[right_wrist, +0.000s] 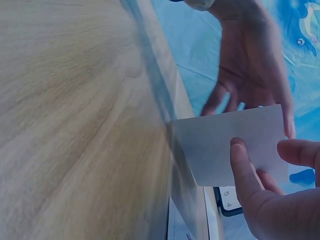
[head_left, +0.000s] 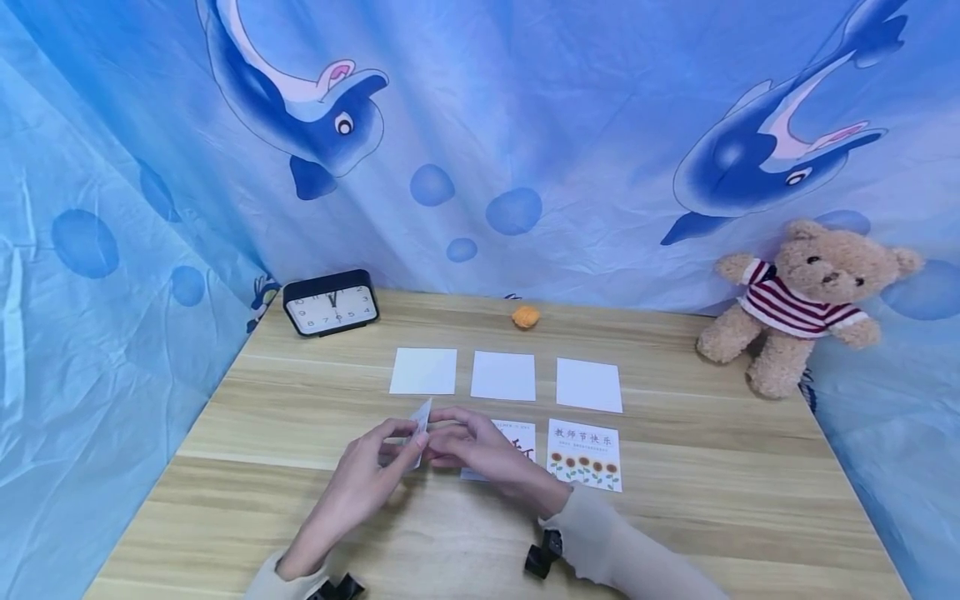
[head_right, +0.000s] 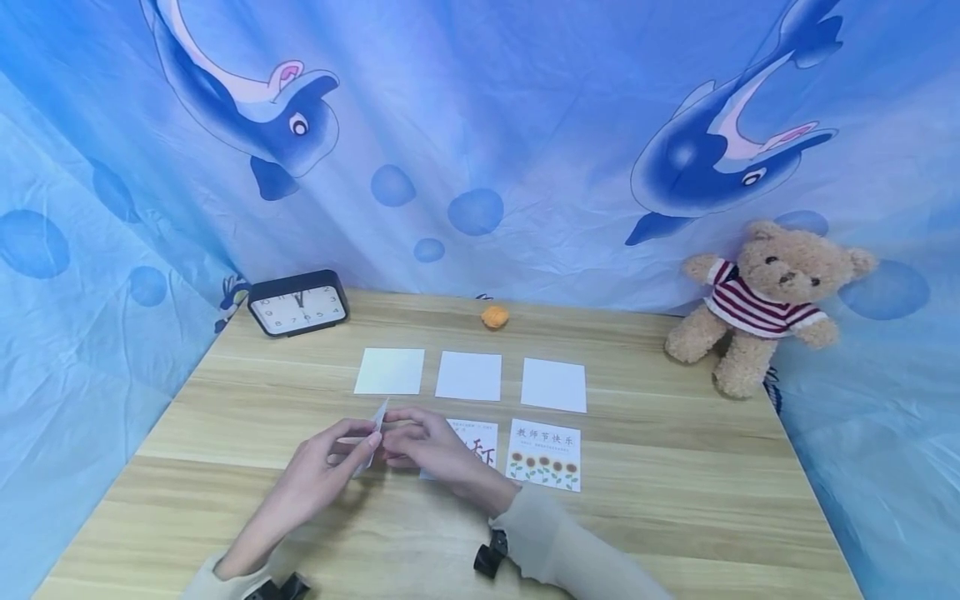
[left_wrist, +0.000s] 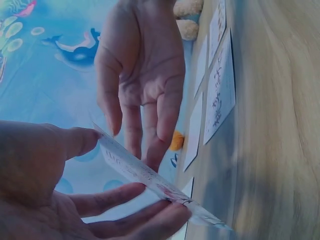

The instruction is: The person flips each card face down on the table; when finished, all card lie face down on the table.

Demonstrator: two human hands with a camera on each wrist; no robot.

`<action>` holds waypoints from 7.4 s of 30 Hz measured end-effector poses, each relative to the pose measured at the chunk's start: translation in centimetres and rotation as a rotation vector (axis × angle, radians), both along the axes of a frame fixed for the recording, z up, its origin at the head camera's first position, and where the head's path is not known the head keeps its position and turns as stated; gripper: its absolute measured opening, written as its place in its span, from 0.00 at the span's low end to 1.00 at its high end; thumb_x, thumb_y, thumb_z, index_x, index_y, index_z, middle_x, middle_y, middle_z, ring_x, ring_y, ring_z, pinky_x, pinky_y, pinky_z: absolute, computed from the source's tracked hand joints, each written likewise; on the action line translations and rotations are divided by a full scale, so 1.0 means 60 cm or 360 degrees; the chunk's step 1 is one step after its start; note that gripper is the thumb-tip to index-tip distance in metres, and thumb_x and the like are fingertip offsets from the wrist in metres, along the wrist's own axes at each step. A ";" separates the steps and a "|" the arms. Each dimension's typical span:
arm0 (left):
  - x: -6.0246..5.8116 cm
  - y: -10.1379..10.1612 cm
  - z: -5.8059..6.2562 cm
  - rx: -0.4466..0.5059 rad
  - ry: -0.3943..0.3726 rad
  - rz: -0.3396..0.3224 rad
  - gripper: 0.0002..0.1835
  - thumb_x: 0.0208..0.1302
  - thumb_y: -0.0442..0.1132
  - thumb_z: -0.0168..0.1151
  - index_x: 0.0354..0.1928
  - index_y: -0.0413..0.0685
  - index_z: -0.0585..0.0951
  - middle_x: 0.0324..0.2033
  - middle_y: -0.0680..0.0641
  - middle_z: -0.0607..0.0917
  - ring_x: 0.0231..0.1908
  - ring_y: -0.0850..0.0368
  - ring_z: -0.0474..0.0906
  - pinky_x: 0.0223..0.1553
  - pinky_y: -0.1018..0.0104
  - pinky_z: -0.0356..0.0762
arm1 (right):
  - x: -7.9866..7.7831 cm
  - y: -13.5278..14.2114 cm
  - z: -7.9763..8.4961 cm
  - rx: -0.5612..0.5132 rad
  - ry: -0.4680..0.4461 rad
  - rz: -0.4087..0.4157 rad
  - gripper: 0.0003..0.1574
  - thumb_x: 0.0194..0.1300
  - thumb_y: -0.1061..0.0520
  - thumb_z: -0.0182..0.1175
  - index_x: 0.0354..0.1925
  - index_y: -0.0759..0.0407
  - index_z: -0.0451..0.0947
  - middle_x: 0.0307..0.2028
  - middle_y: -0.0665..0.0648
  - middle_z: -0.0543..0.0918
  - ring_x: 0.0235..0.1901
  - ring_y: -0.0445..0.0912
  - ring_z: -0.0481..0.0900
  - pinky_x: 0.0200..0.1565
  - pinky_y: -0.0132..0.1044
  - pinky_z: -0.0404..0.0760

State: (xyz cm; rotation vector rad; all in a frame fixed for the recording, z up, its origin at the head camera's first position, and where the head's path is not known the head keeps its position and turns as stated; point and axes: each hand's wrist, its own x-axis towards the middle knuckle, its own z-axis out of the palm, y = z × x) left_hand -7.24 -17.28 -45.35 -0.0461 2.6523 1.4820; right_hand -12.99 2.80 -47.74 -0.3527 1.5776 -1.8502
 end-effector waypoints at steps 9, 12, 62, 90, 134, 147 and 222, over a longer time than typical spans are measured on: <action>0.002 0.003 0.005 0.0144 0.0154 0.0006 0.17 0.74 0.48 0.64 0.58 0.50 0.84 0.57 0.42 0.88 0.50 0.48 0.90 0.39 0.67 0.90 | 0.007 -0.014 -0.004 0.0082 0.0098 -0.0121 0.32 0.67 0.58 0.70 0.66 0.63 0.74 0.53 0.66 0.87 0.50 0.53 0.89 0.58 0.50 0.88; 0.001 0.004 0.005 0.0129 0.0220 0.0024 0.14 0.76 0.45 0.63 0.56 0.50 0.84 0.55 0.45 0.89 0.46 0.54 0.90 0.41 0.68 0.89 | 0.007 -0.015 -0.004 0.0107 0.0136 -0.0153 0.31 0.67 0.58 0.71 0.64 0.63 0.75 0.55 0.66 0.85 0.50 0.53 0.88 0.56 0.51 0.89; -0.025 -0.062 -0.028 0.0112 0.0172 0.0397 0.17 0.60 0.36 0.77 0.52 0.42 0.88 0.36 0.40 0.92 0.28 0.67 0.87 0.29 0.73 0.85 | -0.030 0.013 -0.021 0.0439 0.0385 -0.0573 0.22 0.61 0.66 0.71 0.53 0.66 0.79 0.43 0.67 0.86 0.35 0.45 0.88 0.39 0.32 0.88; -0.035 -0.071 -0.055 -0.0263 0.0056 0.0283 0.20 0.59 0.36 0.77 0.53 0.40 0.87 0.35 0.44 0.91 0.30 0.59 0.87 0.30 0.74 0.82 | -0.042 -0.003 -0.031 0.0655 0.0374 -0.0554 0.16 0.60 0.69 0.71 0.47 0.64 0.84 0.36 0.60 0.90 0.24 0.43 0.87 0.31 0.33 0.88; -0.046 -0.010 -0.037 -0.0140 0.0277 0.0035 0.20 0.60 0.32 0.76 0.54 0.38 0.85 0.41 0.41 0.89 0.36 0.57 0.87 0.37 0.74 0.87 | -0.027 0.089 0.031 0.0701 0.0344 -0.0480 0.24 0.70 0.56 0.66 0.61 0.62 0.79 0.47 0.60 0.90 0.44 0.51 0.92 0.48 0.40 0.91; -0.048 0.059 -0.043 0.0090 0.0107 -0.0161 0.21 0.64 0.35 0.73 0.59 0.39 0.83 0.48 0.42 0.90 0.40 0.58 0.88 0.41 0.75 0.86 | -0.010 0.161 0.027 0.0688 0.0338 -0.0536 0.25 0.74 0.58 0.63 0.64 0.68 0.74 0.54 0.71 0.86 0.49 0.56 0.91 0.52 0.45 0.91; -0.018 0.118 -0.043 -0.0066 0.0132 -0.0346 0.30 0.77 0.61 0.55 0.65 0.45 0.80 0.61 0.38 0.85 0.61 0.40 0.82 0.64 0.39 0.79 | 0.024 0.170 0.031 0.0242 -0.0119 -0.0654 0.31 0.75 0.58 0.57 0.70 0.73 0.67 0.55 0.63 0.82 0.45 0.40 0.84 0.48 0.29 0.87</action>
